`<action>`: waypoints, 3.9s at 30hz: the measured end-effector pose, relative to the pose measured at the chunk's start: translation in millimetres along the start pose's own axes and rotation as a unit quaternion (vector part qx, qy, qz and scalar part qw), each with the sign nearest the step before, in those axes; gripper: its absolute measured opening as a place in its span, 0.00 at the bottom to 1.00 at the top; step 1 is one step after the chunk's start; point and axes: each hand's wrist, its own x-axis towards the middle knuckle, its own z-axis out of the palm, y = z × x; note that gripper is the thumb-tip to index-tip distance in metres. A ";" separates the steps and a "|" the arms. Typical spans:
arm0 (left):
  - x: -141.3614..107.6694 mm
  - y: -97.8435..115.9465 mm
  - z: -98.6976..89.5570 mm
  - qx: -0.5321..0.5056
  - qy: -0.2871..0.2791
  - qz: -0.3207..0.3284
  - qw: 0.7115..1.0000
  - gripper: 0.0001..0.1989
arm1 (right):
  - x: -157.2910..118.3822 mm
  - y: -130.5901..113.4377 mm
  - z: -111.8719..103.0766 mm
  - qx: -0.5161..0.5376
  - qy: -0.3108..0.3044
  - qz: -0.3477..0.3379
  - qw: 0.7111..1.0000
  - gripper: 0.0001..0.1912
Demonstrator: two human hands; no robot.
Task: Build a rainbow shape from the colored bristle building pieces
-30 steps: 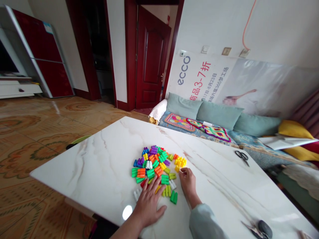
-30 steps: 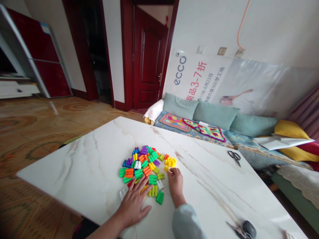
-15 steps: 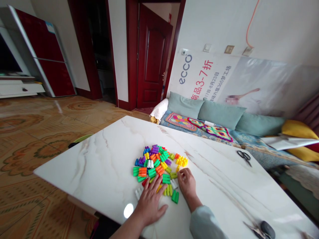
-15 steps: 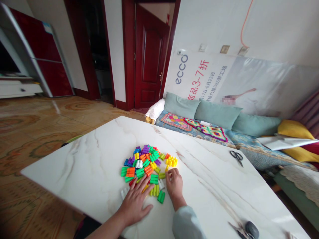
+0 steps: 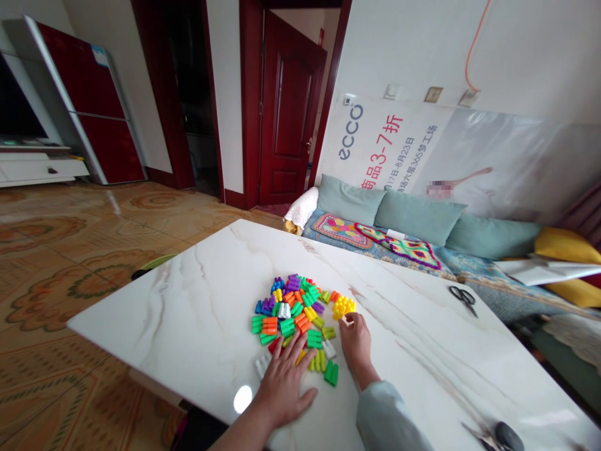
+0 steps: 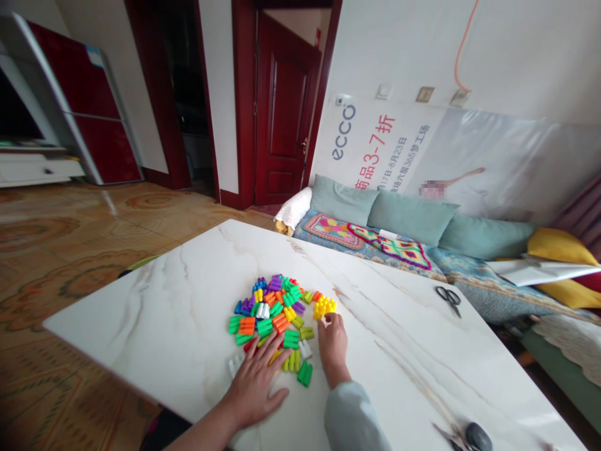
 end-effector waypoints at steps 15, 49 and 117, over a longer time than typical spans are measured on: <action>0.0 0.5 -1.5 -0.021 -0.010 -0.008 1.000 0.37 | -5.3 -2.1 -5.3 0.033 -0.081 -0.107 0.990 0.19; -2.7 -5.0 12.7 0.008 0.007 0.010 1.000 0.36 | 28.5 -87.0 43.1 -0.019 -0.125 -0.023 0.992 0.09; -1.1 3.5 -7.1 -0.038 -0.028 0.002 0.999 0.41 | 52.7 -188.2 82.9 -0.190 -0.285 -0.187 0.921 0.16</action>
